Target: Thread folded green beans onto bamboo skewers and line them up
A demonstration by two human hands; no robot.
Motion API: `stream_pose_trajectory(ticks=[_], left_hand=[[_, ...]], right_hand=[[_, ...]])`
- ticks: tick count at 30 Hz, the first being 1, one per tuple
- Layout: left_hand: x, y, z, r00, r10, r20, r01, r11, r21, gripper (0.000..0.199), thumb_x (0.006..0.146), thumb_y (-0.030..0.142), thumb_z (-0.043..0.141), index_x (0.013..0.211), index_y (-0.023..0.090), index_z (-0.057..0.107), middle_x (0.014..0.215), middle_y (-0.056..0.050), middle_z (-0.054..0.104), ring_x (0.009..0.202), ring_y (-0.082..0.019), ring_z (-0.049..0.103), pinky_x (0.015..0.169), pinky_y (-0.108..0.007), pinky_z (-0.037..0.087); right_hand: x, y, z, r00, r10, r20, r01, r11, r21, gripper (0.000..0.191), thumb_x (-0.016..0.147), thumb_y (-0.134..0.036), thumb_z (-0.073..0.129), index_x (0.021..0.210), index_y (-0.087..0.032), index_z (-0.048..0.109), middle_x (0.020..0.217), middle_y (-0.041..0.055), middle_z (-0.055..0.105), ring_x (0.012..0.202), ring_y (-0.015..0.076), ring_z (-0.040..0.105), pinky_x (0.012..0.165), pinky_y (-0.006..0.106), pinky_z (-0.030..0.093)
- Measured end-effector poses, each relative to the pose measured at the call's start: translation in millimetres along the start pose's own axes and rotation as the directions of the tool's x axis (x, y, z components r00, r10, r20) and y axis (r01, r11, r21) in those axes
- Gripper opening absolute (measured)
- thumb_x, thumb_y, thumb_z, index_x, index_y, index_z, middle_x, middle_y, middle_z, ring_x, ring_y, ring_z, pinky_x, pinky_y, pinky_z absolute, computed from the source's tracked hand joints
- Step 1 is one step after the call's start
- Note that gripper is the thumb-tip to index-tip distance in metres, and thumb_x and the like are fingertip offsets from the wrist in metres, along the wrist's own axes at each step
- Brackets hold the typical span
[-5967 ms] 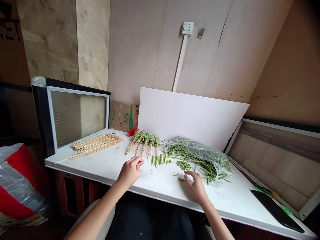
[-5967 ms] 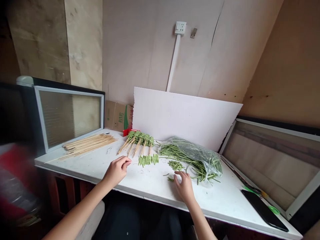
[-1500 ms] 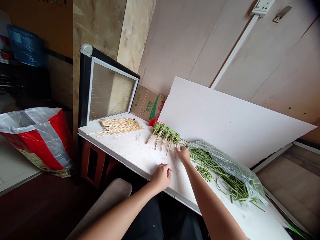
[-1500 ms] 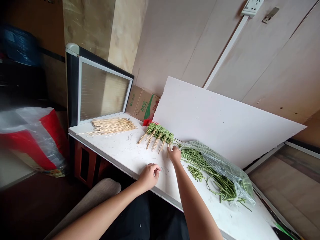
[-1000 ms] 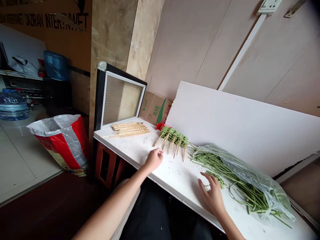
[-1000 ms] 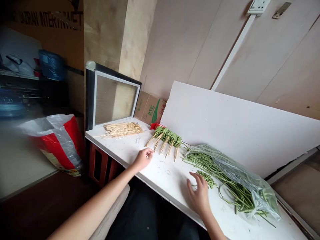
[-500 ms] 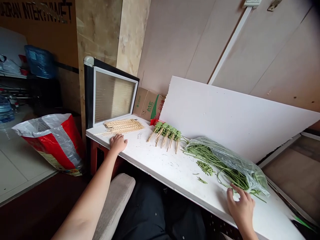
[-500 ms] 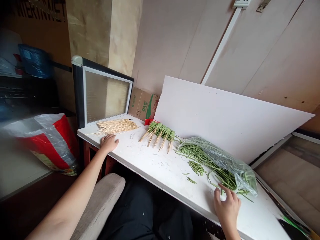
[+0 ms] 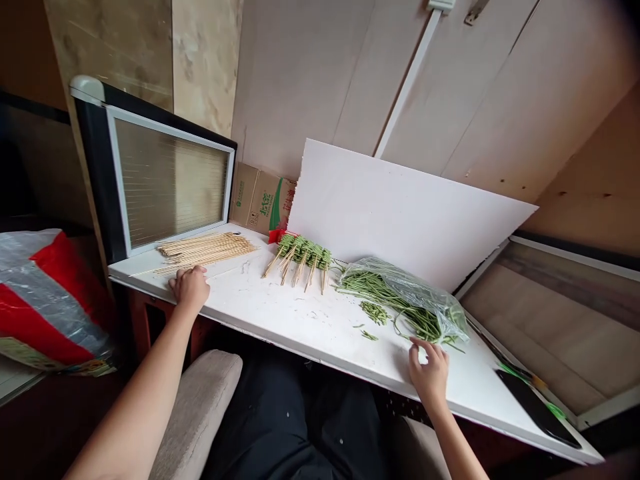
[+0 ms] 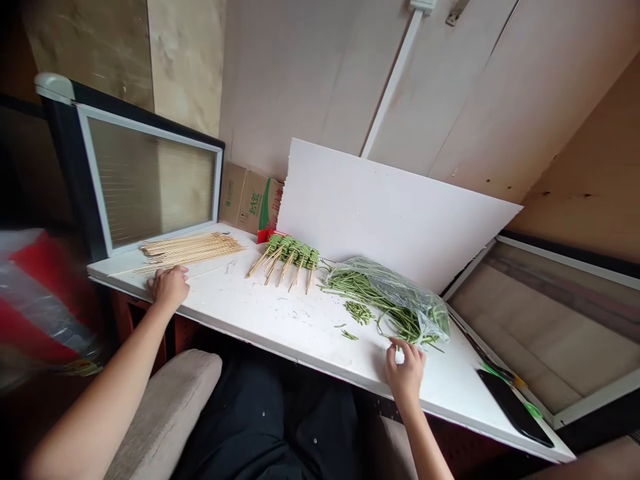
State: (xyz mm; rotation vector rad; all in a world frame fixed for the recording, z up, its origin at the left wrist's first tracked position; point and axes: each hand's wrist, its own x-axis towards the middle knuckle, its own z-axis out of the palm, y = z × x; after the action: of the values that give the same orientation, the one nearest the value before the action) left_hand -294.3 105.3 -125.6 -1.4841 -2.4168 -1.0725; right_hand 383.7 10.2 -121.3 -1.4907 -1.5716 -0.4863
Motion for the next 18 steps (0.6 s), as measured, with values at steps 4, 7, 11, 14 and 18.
stream_pose_trajectory(ticks=[4,7,11,14,18], left_hand=[[-2.4,2.5,-2.8,0.999,-0.04,-0.021,0.04,0.998,0.041,0.041,0.082,0.006,0.052,0.118,0.015,0.07,0.116,-0.019,0.073,0.123,-0.04,0.053,0.099,-0.053,0.041],[-3.2,1.6,-2.4,0.997,-0.009,-0.076,0.013,0.999,0.043,0.04,0.083,0.006,0.049,0.113,0.018,0.072,0.119,-0.018,0.07,0.123,-0.04,0.052,0.099,-0.053,0.043],[-1.1,-5.4,2.3,0.994,0.023,-0.109,-0.026,0.999,-0.031,0.04,0.079,0.006,0.05,0.107,0.019,0.075,0.114,-0.016,0.069,0.116,-0.038,0.055,0.1,-0.051,0.046],[2.1,-10.4,5.4,0.991,0.049,-0.123,-0.067,0.987,-0.149,0.041,0.075,0.004,0.048,0.103,0.017,0.075,0.108,-0.012,0.067,0.103,-0.031,0.062,0.098,-0.043,0.051],[4.5,-3.3,3.4,0.989,0.057,-0.137,-0.094,0.955,-0.28,0.042,0.072,0.003,0.045,0.099,0.017,0.074,0.105,-0.009,0.065,0.092,-0.024,0.065,0.092,-0.035,0.053]], right_hand=[[1.8,-19.3,2.8,0.986,-0.066,0.155,0.055,0.996,0.075,0.032,0.099,-0.044,0.052,0.104,-0.021,0.074,0.105,0.0136,0.076,0.099,0.0337,0.063,0.089,0.048,0.048],[5.9,-36.9,12.5,0.961,-0.129,0.247,0.095,0.985,0.145,0.036,0.1,-0.051,0.053,0.11,-0.024,0.076,0.106,0.012,0.076,0.101,0.0332,0.063,0.091,0.049,0.049],[15.1,-48.7,28.0,0.942,-0.136,0.308,0.089,0.983,0.163,0.042,0.095,-0.062,0.061,0.107,-0.027,0.081,0.106,0.0126,0.076,0.104,0.0354,0.062,0.095,0.052,0.048],[21.2,-49.8,32.9,0.915,-0.094,0.392,0.021,0.982,0.185,0.046,0.09,-0.069,0.063,0.095,-0.028,0.084,0.103,0.0128,0.076,0.103,0.0374,0.061,0.096,0.055,0.047],[20.9,-50.6,29.9,0.913,-0.065,0.403,-0.054,0.96,0.276,0.049,0.088,-0.073,0.064,0.089,-0.029,0.084,0.097,0.0124,0.076,0.1,0.0362,0.061,0.097,0.054,0.047]])
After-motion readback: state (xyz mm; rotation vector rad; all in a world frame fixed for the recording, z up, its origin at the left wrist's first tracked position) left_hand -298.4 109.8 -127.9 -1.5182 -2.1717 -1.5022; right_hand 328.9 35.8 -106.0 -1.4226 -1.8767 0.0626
